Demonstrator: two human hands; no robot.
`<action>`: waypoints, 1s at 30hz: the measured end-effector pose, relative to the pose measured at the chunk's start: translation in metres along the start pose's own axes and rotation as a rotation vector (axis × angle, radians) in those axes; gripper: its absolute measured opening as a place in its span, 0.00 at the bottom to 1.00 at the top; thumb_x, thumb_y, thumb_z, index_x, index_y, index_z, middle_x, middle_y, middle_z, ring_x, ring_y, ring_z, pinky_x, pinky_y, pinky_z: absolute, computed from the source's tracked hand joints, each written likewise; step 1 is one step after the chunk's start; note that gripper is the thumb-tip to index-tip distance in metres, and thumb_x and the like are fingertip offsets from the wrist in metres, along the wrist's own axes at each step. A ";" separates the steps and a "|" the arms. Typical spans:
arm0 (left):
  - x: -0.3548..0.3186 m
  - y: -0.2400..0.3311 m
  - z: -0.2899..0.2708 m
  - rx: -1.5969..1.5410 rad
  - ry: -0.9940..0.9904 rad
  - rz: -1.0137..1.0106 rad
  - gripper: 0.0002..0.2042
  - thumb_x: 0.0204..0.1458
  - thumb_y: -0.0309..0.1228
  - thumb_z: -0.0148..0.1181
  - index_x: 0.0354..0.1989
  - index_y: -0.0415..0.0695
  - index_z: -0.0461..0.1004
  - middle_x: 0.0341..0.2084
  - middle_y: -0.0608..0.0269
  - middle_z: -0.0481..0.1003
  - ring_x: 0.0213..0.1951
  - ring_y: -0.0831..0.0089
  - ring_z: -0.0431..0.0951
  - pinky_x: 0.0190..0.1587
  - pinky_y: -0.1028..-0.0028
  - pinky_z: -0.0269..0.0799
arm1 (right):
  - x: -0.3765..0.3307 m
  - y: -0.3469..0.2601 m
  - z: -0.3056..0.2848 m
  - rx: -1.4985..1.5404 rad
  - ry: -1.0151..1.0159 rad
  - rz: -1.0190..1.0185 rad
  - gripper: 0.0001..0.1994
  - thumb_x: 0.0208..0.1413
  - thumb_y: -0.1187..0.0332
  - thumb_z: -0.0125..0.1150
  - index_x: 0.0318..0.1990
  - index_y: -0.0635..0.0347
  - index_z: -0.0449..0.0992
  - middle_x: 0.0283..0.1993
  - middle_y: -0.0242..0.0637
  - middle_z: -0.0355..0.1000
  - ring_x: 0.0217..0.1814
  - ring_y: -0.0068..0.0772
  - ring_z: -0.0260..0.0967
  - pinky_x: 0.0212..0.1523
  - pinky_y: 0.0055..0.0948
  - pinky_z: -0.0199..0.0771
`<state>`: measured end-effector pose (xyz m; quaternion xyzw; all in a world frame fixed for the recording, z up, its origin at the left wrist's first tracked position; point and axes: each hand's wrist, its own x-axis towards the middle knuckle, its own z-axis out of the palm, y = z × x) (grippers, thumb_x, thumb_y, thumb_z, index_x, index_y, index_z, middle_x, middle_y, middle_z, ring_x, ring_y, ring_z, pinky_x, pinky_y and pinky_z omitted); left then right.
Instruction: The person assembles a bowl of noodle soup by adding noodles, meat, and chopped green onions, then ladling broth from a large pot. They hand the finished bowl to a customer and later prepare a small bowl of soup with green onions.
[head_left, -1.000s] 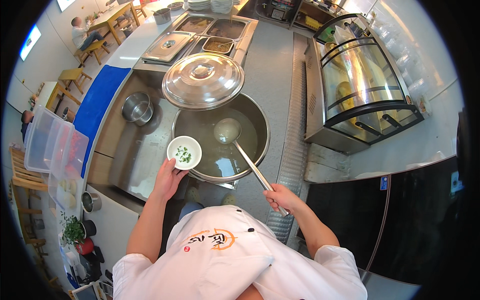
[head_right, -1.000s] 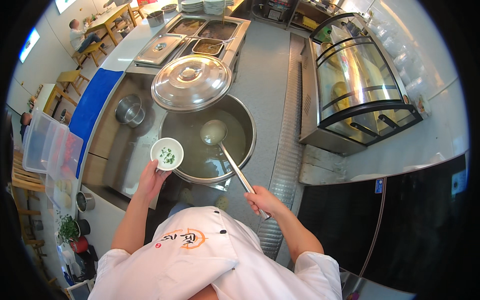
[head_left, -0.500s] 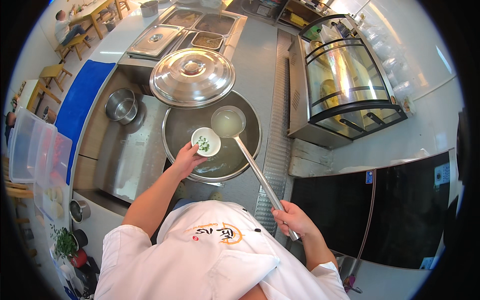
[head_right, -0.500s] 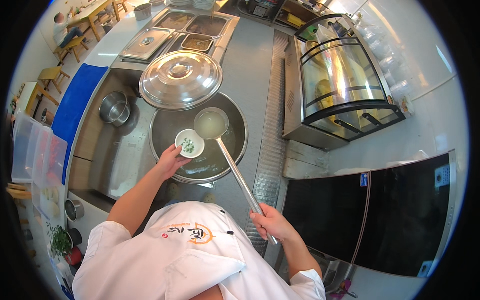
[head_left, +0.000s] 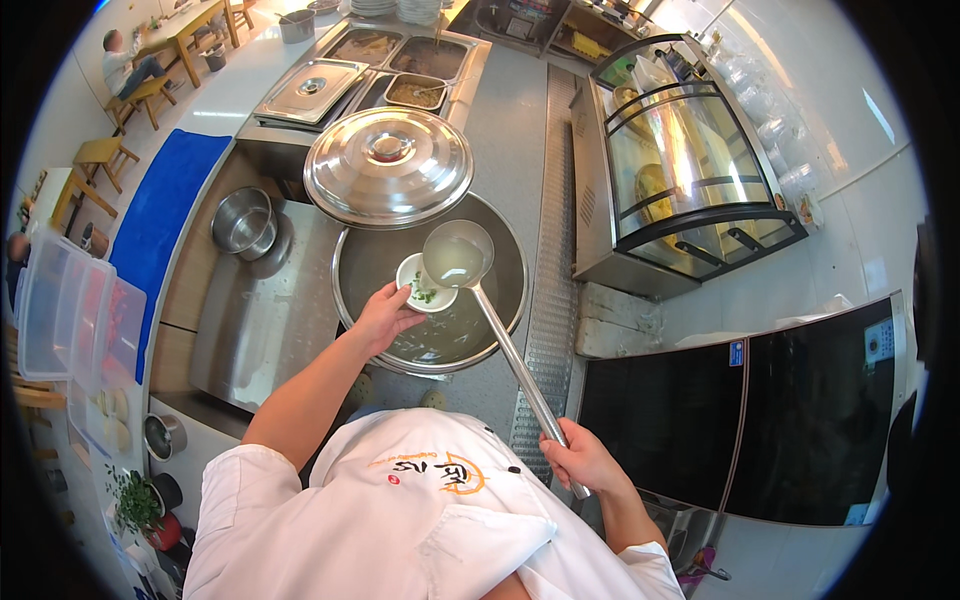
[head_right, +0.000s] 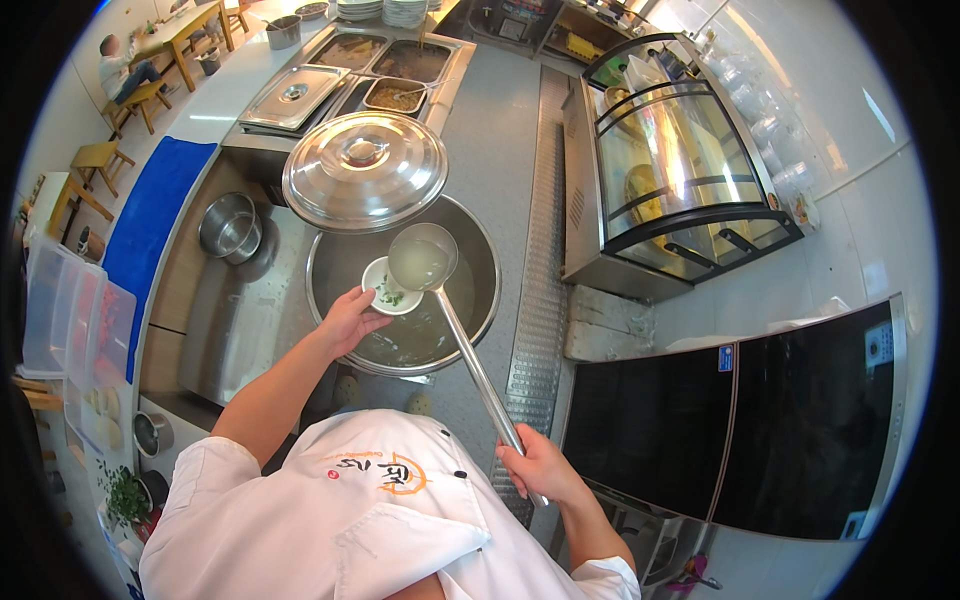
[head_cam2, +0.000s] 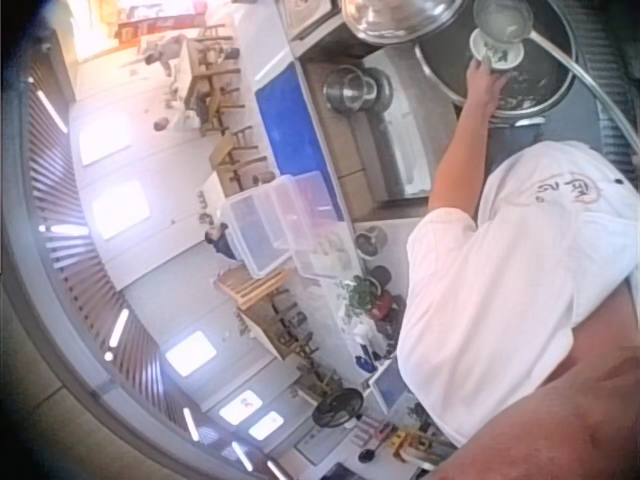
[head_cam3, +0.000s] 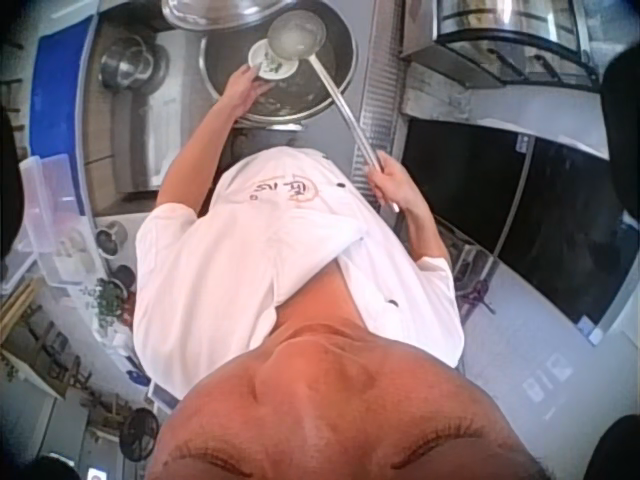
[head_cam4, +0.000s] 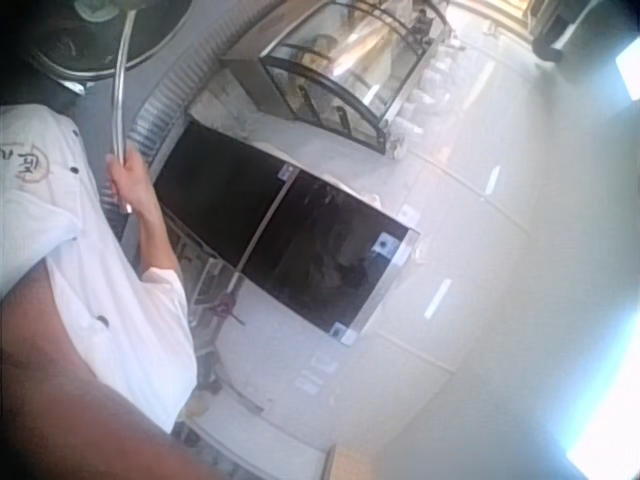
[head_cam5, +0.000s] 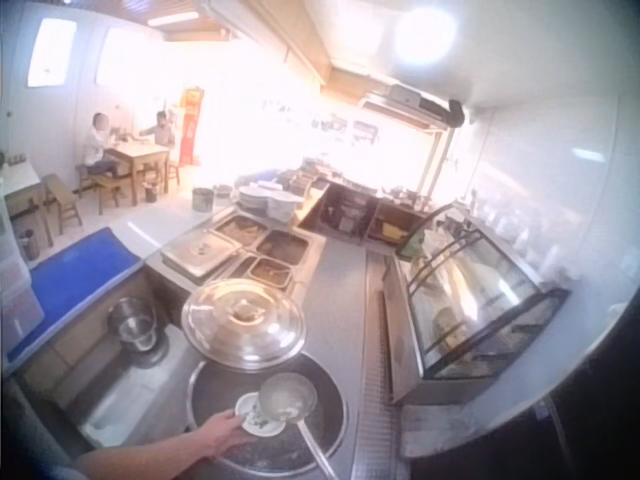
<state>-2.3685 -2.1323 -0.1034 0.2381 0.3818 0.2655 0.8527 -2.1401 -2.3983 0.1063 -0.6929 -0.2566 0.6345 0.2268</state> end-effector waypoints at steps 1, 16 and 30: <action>-0.002 0.002 0.000 0.007 0.002 -0.003 0.19 0.68 0.34 0.44 0.64 0.39 0.59 0.57 0.53 0.68 0.55 0.59 0.74 0.59 0.59 0.72 | -0.001 -0.001 0.002 -0.015 0.004 -0.002 0.05 0.63 0.71 0.53 0.40 0.62 0.65 0.19 0.26 0.62 0.14 0.17 0.59 0.14 0.21 0.62; -0.047 0.014 0.006 -0.055 -0.038 0.094 0.20 0.68 0.35 0.45 0.63 0.38 0.59 0.54 0.52 0.69 0.52 0.62 0.76 0.56 0.62 0.75 | -0.028 0.002 0.010 -0.268 0.133 -0.072 0.09 0.60 0.67 0.58 0.40 0.64 0.68 0.20 0.28 0.65 0.16 0.18 0.62 0.16 0.24 0.63; -0.076 0.017 0.012 -0.109 -0.071 0.163 0.18 0.69 0.35 0.43 0.61 0.38 0.60 0.56 0.53 0.69 0.54 0.60 0.75 0.59 0.59 0.73 | -0.033 0.029 -0.001 -0.778 0.345 -0.467 0.12 0.55 0.69 0.62 0.42 0.65 0.69 0.24 0.49 0.71 0.23 0.48 0.73 0.27 0.37 0.73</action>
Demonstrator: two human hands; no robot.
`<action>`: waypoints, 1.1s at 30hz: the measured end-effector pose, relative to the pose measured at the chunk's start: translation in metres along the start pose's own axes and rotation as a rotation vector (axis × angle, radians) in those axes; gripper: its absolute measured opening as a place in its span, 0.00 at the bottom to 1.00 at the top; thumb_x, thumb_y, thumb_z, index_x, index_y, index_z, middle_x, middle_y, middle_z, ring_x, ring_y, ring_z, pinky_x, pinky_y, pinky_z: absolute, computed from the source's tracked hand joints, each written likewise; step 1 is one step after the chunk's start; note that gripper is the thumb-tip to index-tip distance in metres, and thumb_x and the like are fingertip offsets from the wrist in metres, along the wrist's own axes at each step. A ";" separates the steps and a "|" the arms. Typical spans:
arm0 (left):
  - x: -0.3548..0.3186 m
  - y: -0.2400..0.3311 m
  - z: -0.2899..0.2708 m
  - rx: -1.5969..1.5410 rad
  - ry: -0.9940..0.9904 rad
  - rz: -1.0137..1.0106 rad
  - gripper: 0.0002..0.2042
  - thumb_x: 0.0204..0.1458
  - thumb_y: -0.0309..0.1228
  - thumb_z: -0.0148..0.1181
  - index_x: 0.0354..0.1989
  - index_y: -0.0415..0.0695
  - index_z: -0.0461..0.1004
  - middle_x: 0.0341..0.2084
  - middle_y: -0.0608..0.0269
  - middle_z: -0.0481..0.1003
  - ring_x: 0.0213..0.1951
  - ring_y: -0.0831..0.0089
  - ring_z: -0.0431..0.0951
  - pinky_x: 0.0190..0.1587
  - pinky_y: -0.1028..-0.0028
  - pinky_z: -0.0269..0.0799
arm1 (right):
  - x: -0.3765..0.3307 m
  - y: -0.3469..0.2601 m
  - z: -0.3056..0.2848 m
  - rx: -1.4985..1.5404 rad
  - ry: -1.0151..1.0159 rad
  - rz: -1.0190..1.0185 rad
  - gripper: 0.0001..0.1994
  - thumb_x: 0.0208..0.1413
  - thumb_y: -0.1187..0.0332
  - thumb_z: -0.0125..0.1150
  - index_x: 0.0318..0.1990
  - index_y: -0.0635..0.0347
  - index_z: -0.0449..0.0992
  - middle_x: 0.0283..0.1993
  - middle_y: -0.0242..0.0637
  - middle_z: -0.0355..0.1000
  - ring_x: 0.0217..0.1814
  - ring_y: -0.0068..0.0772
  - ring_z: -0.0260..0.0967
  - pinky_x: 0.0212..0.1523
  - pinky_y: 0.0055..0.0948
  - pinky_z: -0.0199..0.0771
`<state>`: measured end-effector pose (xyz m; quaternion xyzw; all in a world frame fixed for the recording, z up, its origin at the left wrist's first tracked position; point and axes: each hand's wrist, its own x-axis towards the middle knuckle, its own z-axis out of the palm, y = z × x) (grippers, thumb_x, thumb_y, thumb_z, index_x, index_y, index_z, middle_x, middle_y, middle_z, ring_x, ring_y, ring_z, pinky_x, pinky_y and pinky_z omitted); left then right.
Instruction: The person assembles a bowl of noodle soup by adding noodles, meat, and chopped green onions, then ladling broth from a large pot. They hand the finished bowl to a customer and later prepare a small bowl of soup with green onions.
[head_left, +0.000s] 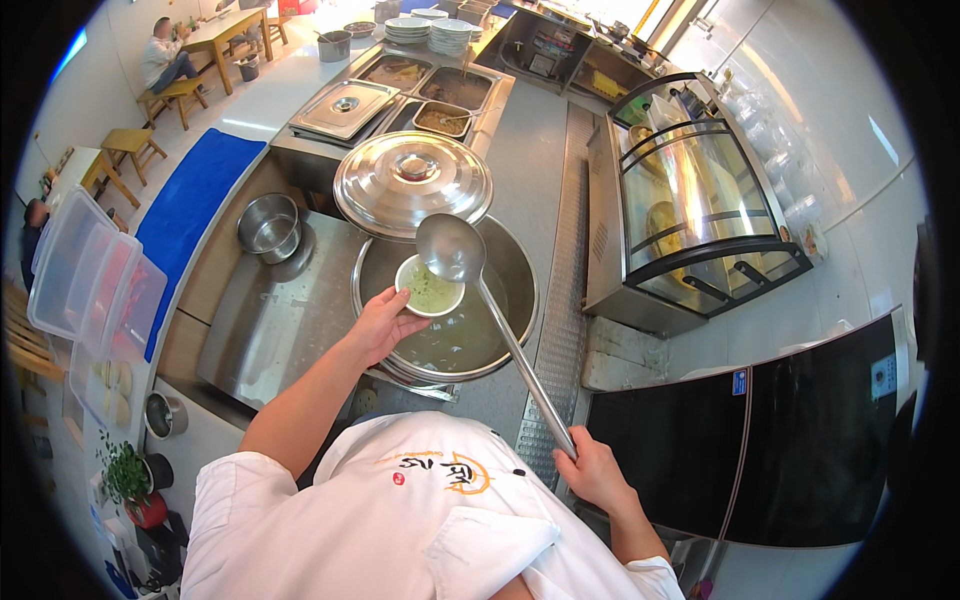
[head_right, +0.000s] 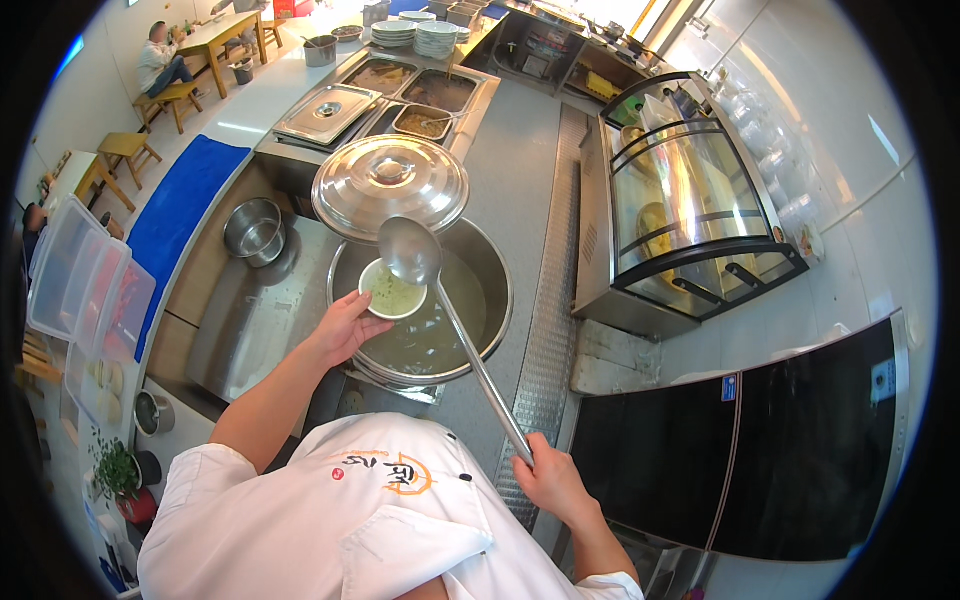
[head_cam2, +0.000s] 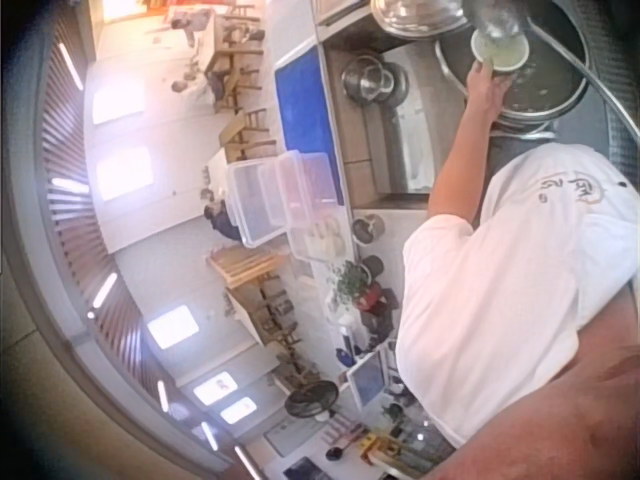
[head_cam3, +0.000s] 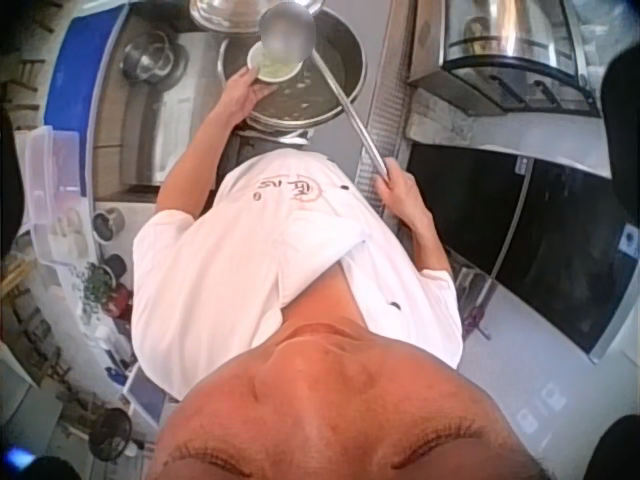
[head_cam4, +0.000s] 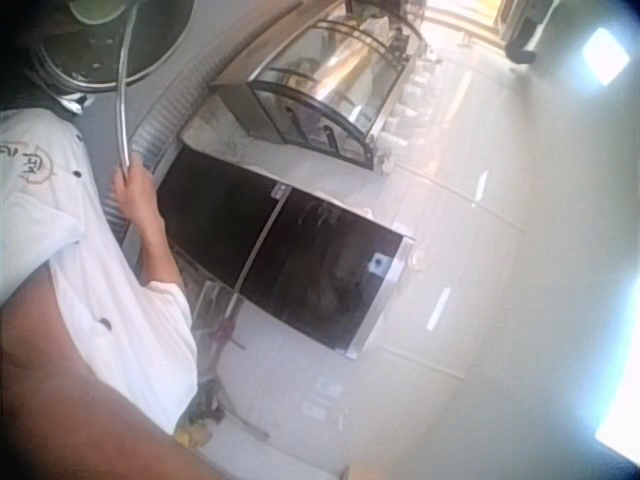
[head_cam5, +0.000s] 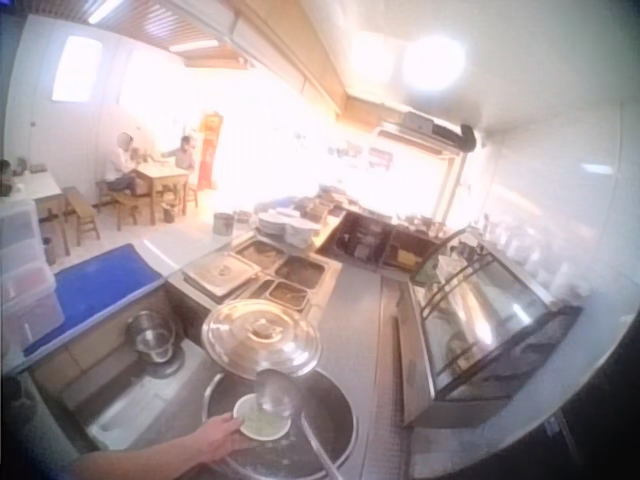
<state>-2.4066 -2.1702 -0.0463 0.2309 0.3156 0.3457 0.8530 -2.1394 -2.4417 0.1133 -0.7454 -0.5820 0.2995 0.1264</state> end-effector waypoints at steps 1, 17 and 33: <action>-0.001 0.000 0.000 -0.012 0.002 0.001 0.18 0.69 0.35 0.43 0.61 0.38 0.60 0.56 0.53 0.69 0.54 0.60 0.75 0.59 0.59 0.73 | 0.000 0.001 0.001 -0.018 0.006 -0.007 0.12 0.55 0.69 0.62 0.42 0.65 0.70 0.24 0.49 0.72 0.24 0.49 0.73 0.27 0.38 0.73; -0.039 0.008 -0.020 -0.167 0.128 0.088 0.18 0.67 0.33 0.45 0.61 0.38 0.60 0.55 0.51 0.71 0.54 0.59 0.75 0.57 0.57 0.75 | 0.038 0.085 0.047 -0.078 0.142 -0.049 0.10 0.56 0.69 0.57 0.41 0.63 0.65 0.27 0.58 0.72 0.31 0.65 0.72 0.31 0.55 0.71; -0.099 0.199 -0.177 -0.198 0.475 0.496 0.17 0.65 0.30 0.46 0.59 0.34 0.62 0.54 0.49 0.70 0.53 0.57 0.75 0.56 0.57 0.74 | 0.120 0.043 0.114 -0.215 -0.060 0.177 0.07 0.55 0.71 0.61 0.38 0.63 0.74 0.32 0.37 0.75 0.35 0.31 0.75 0.31 0.33 0.73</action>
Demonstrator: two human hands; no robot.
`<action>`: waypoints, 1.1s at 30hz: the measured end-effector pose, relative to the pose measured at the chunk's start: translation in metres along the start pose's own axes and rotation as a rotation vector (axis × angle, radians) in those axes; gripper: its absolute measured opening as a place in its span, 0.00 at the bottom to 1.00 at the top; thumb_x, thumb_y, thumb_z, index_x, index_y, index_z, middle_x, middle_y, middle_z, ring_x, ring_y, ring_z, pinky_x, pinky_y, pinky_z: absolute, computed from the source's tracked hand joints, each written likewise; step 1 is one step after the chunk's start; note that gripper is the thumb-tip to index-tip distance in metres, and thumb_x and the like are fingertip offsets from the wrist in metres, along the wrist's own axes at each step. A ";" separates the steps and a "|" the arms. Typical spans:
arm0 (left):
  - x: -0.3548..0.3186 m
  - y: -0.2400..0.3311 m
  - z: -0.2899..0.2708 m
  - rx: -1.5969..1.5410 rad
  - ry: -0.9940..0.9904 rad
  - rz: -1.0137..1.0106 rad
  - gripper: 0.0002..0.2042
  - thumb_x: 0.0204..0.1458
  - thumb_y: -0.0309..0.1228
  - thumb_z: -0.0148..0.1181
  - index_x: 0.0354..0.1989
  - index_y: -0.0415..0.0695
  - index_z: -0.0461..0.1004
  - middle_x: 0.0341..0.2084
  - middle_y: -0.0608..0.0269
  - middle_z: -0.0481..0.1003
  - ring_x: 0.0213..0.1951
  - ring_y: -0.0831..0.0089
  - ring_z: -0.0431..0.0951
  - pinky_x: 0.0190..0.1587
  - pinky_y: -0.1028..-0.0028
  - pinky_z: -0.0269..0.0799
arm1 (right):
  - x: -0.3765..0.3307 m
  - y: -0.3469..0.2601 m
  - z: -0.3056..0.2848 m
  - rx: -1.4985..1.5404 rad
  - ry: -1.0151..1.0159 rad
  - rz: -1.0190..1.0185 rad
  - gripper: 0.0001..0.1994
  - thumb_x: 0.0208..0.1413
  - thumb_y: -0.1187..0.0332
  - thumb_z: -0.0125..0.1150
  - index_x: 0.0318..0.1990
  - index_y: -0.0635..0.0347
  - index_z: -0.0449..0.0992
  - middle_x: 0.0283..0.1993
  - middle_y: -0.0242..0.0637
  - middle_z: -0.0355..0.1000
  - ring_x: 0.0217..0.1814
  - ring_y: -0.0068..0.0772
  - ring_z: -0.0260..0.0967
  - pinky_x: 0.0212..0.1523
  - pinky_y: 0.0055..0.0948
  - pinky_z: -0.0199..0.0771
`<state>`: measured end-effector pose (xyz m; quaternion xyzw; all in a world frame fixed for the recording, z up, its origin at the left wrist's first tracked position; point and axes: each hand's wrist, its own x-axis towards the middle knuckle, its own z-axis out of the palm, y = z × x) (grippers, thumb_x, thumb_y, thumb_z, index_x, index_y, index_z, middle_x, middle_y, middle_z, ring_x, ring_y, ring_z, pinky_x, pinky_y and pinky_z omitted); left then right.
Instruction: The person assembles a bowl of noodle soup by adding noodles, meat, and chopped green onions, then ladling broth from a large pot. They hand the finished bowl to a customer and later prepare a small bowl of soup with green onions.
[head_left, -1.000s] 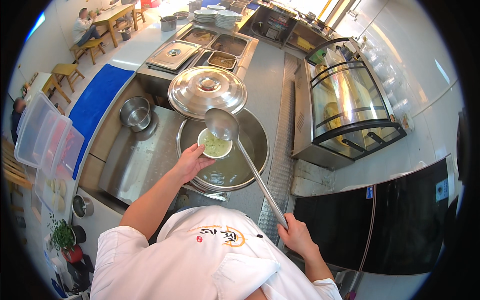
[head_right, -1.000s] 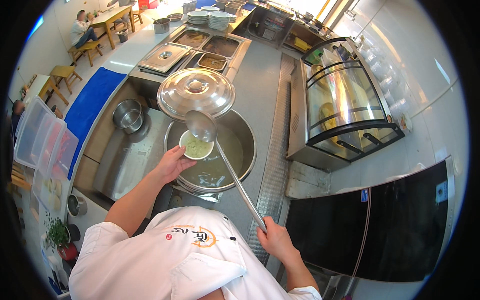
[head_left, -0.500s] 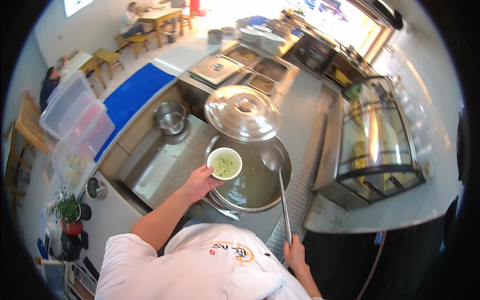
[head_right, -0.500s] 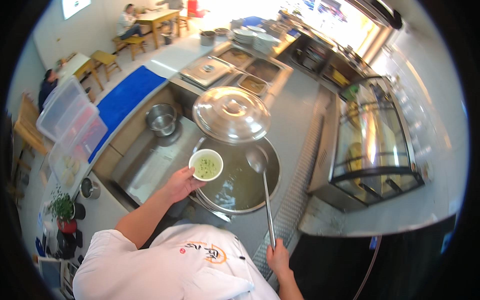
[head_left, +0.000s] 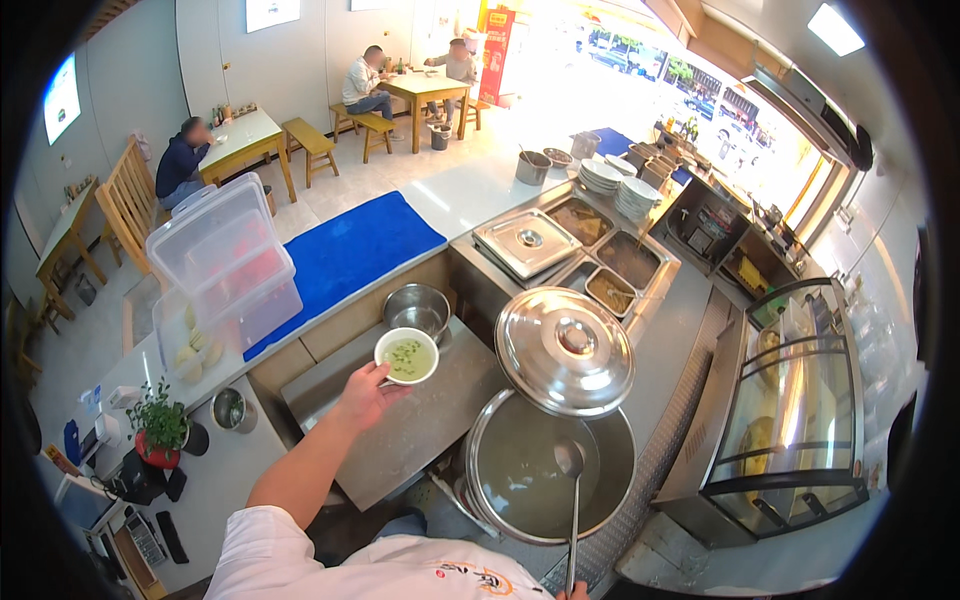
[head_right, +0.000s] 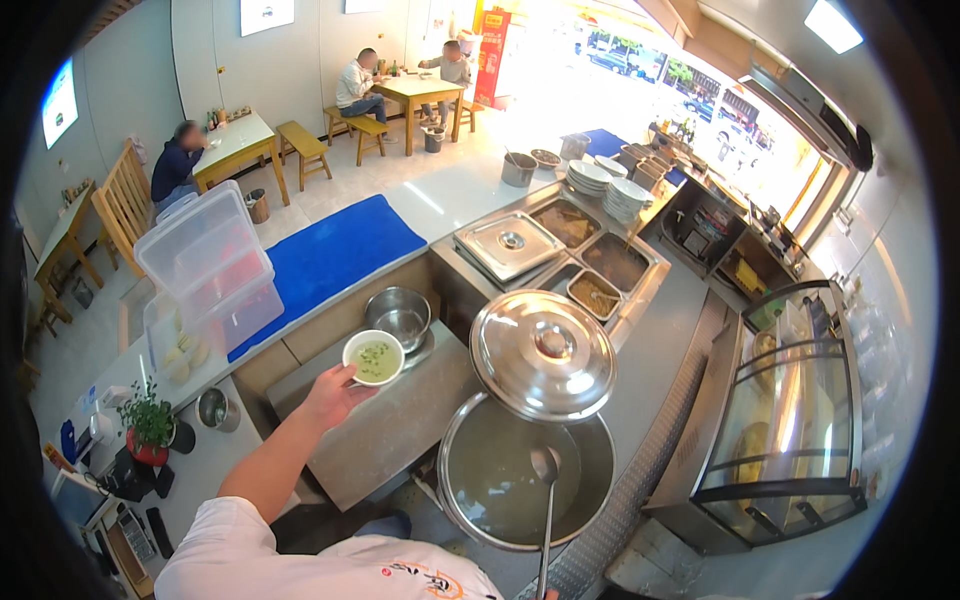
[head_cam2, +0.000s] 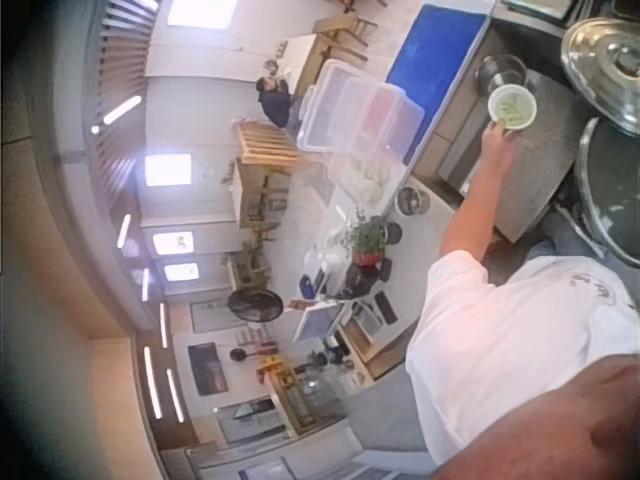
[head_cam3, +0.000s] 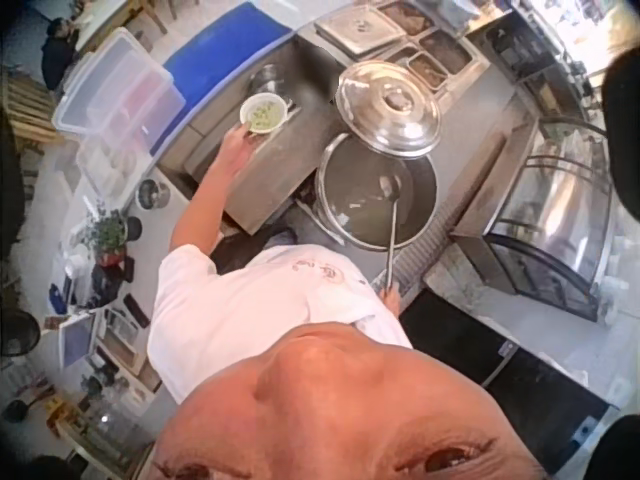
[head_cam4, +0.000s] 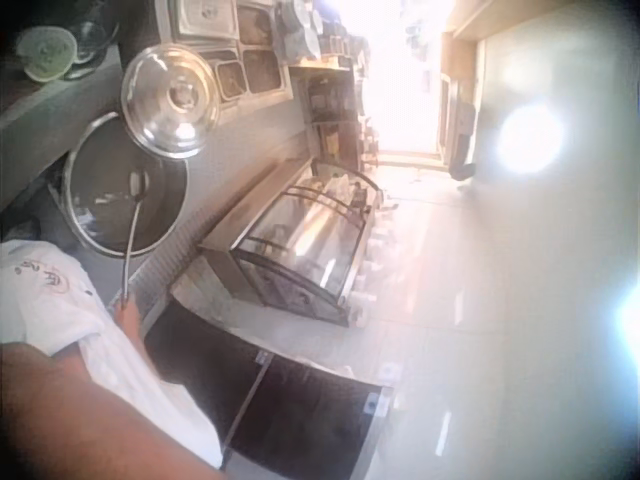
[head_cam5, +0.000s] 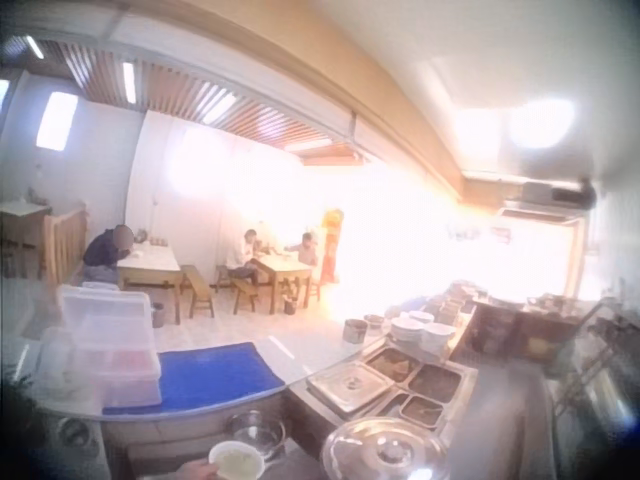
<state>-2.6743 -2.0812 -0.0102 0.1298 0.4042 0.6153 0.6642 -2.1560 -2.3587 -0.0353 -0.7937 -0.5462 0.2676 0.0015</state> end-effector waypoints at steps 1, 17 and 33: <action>0.019 0.014 -0.012 0.001 0.032 0.017 0.17 0.65 0.30 0.46 0.59 0.34 0.62 0.54 0.49 0.70 0.53 0.57 0.75 0.55 0.57 0.75 | 0.007 -0.018 0.001 0.005 0.013 0.012 0.07 0.55 0.71 0.61 0.38 0.63 0.74 0.32 0.37 0.75 0.34 0.31 0.74 0.31 0.33 0.73; 0.353 0.195 -0.184 -0.221 0.251 0.193 0.17 0.67 0.27 0.38 0.60 0.30 0.59 0.57 0.43 0.65 0.55 0.48 0.71 0.58 0.51 0.74 | 0.071 -0.231 0.028 0.098 0.224 0.240 0.06 0.57 0.70 0.61 0.37 0.61 0.73 0.28 0.34 0.74 0.30 0.26 0.72 0.27 0.31 0.69; 0.511 0.249 -0.262 -0.310 0.497 0.198 0.18 0.67 0.26 0.37 0.63 0.33 0.59 0.58 0.42 0.65 0.55 0.47 0.72 0.57 0.48 0.74 | 0.067 -0.290 0.022 0.391 0.458 0.336 0.06 0.59 0.69 0.62 0.36 0.59 0.72 0.25 0.32 0.72 0.25 0.22 0.69 0.24 0.28 0.65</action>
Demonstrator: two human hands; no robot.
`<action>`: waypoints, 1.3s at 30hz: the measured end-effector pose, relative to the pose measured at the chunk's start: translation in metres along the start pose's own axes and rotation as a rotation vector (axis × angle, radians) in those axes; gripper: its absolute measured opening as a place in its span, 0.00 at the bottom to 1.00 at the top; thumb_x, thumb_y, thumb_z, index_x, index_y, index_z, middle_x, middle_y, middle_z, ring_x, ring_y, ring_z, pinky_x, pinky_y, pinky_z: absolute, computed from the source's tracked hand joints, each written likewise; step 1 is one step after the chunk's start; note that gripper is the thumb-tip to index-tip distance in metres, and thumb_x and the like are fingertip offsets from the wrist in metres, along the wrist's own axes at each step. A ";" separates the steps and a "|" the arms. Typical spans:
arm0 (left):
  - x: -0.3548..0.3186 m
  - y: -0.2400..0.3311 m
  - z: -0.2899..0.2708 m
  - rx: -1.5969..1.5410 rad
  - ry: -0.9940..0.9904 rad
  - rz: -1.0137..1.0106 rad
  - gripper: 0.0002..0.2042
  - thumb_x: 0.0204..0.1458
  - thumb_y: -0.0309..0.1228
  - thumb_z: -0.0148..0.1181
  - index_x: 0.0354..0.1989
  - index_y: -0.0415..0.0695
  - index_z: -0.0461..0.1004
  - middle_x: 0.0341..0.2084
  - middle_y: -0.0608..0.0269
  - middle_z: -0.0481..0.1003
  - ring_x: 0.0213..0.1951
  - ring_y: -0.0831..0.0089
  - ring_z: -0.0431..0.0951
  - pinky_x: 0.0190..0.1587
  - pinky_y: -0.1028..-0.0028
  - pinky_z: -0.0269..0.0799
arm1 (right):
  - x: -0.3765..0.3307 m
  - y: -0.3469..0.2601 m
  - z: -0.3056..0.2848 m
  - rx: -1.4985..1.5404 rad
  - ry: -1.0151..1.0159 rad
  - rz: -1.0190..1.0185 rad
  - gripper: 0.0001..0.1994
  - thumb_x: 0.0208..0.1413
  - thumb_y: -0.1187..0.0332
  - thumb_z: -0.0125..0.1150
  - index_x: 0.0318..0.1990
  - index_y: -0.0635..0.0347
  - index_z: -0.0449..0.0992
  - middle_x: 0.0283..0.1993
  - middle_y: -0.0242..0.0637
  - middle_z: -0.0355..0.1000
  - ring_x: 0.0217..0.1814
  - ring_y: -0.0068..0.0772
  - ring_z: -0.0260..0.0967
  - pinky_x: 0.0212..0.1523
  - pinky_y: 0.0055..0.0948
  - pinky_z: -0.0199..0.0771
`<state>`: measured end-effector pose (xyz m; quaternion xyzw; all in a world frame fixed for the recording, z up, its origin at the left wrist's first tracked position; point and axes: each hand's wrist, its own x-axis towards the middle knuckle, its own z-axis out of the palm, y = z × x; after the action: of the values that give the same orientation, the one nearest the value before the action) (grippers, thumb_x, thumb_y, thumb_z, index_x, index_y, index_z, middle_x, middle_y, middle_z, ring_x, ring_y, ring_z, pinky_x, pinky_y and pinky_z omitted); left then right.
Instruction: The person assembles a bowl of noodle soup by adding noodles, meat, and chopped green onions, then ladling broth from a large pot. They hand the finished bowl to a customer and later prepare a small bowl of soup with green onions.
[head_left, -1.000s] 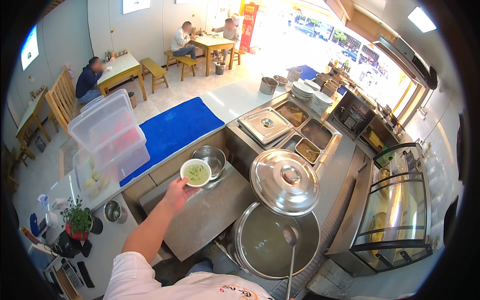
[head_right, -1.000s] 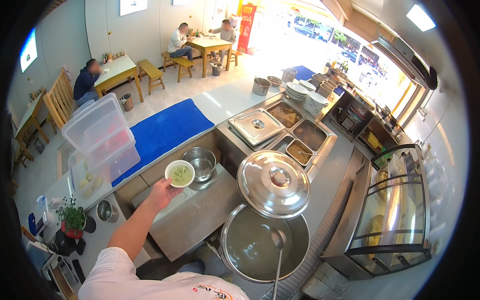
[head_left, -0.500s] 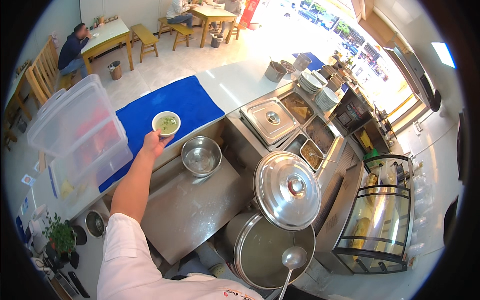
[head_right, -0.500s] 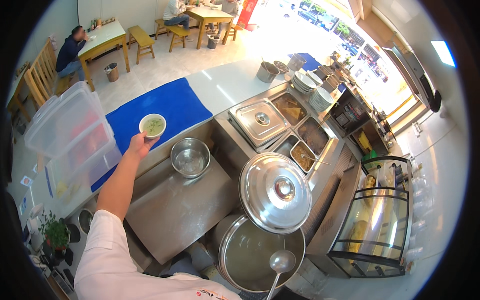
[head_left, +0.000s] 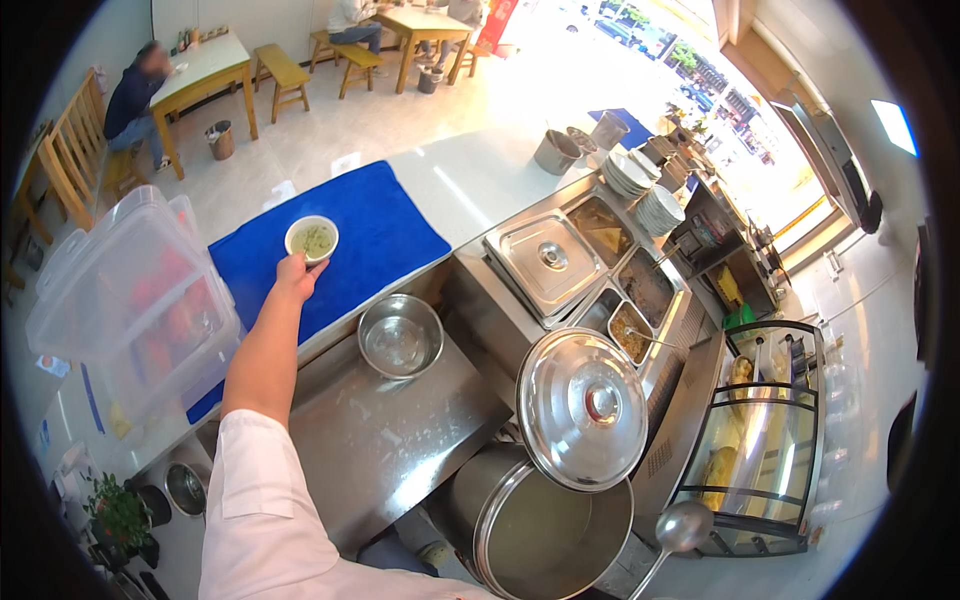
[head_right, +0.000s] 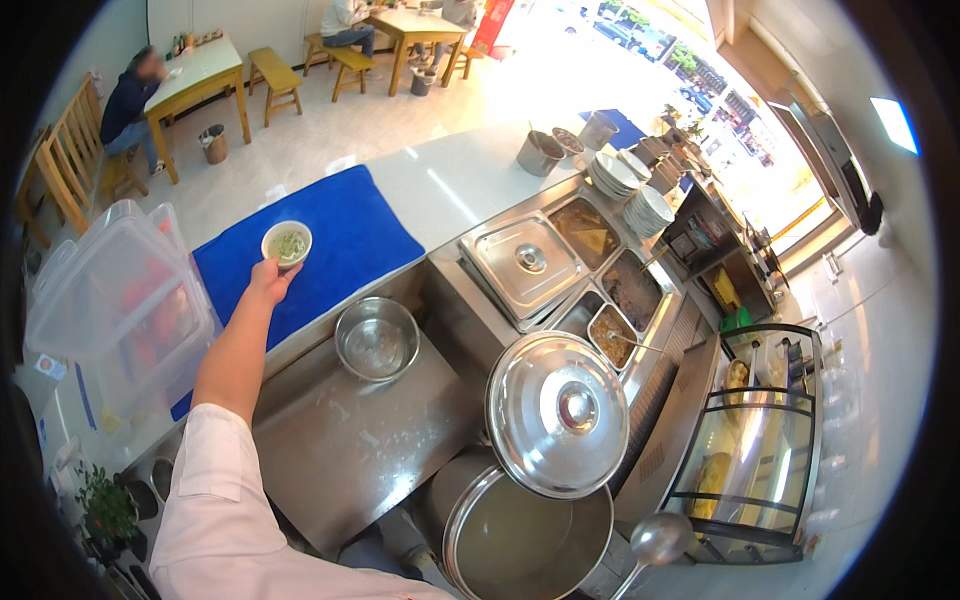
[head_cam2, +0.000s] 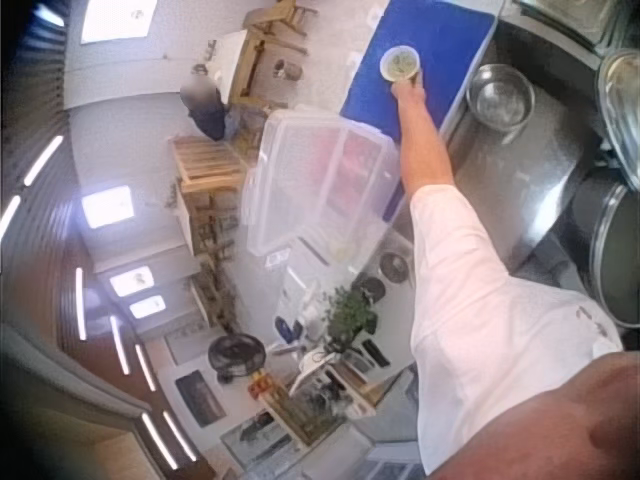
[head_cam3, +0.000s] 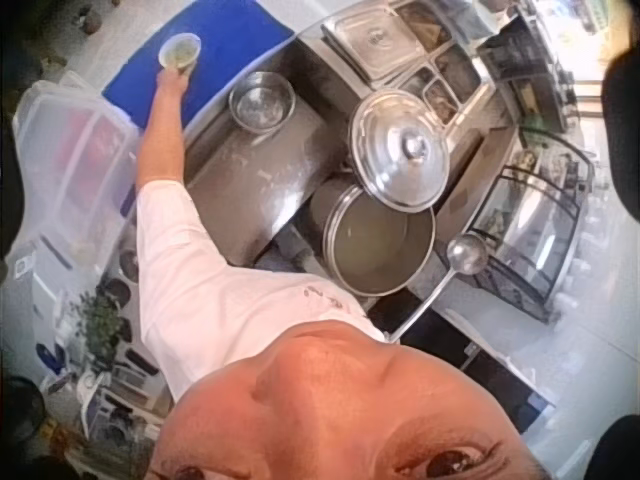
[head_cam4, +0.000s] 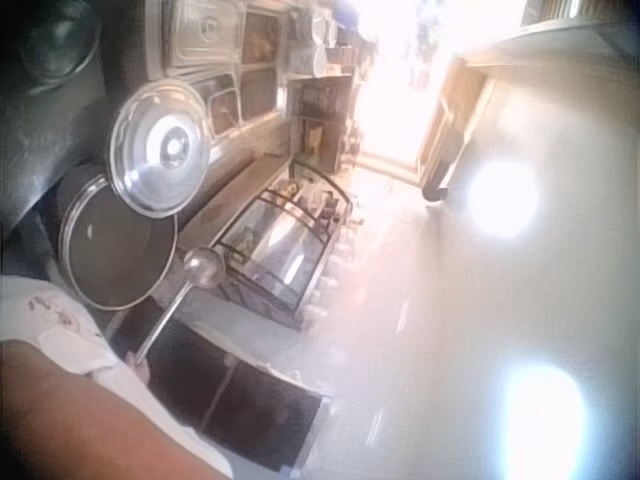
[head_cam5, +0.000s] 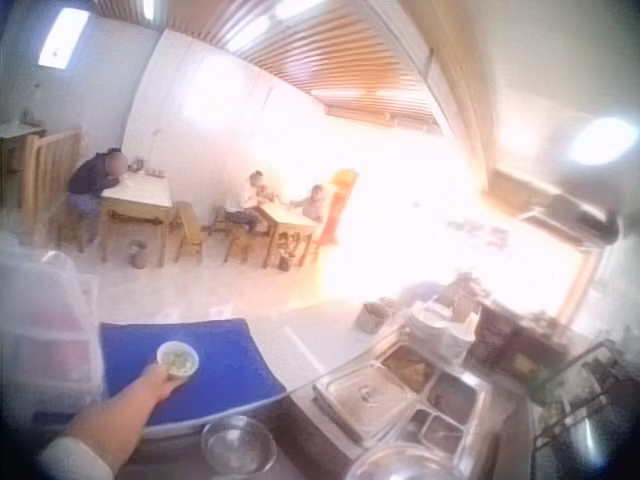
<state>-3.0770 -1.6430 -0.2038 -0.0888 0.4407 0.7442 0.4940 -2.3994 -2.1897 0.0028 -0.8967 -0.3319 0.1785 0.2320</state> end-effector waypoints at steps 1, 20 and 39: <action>0.007 0.000 0.002 0.011 -0.019 0.020 0.18 0.67 0.26 0.37 0.63 0.34 0.59 0.58 0.42 0.65 0.55 0.47 0.72 0.57 0.48 0.74 | -0.003 -0.007 -0.003 0.039 -0.006 -0.005 0.06 0.59 0.69 0.62 0.36 0.59 0.72 0.24 0.31 0.72 0.25 0.22 0.68 0.24 0.28 0.65; -0.030 -0.014 -0.033 0.378 0.214 0.214 0.26 0.61 0.43 0.57 0.61 0.39 0.62 0.45 0.54 0.71 0.37 0.70 0.75 0.38 0.70 0.78 | 0.075 -0.318 0.316 -0.013 -1.253 -0.038 0.11 0.62 0.63 0.58 0.32 0.59 0.69 0.20 0.29 0.66 0.16 0.21 0.62 0.18 0.23 0.64; -0.427 -0.263 -0.326 1.102 -0.071 -0.500 0.11 0.61 0.34 0.51 0.27 0.43 0.69 0.19 0.60 0.73 0.20 0.73 0.75 0.23 0.72 0.72 | 0.132 -0.250 0.425 0.128 -1.325 0.010 0.09 0.52 0.68 0.60 0.30 0.67 0.75 0.29 0.41 0.74 0.25 0.30 0.73 0.25 0.31 0.78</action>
<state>-2.7496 -2.1342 -0.3053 0.1044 0.7102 0.2704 0.6415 -2.6347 -1.8058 -0.2380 -0.5834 -0.3891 0.7123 0.0311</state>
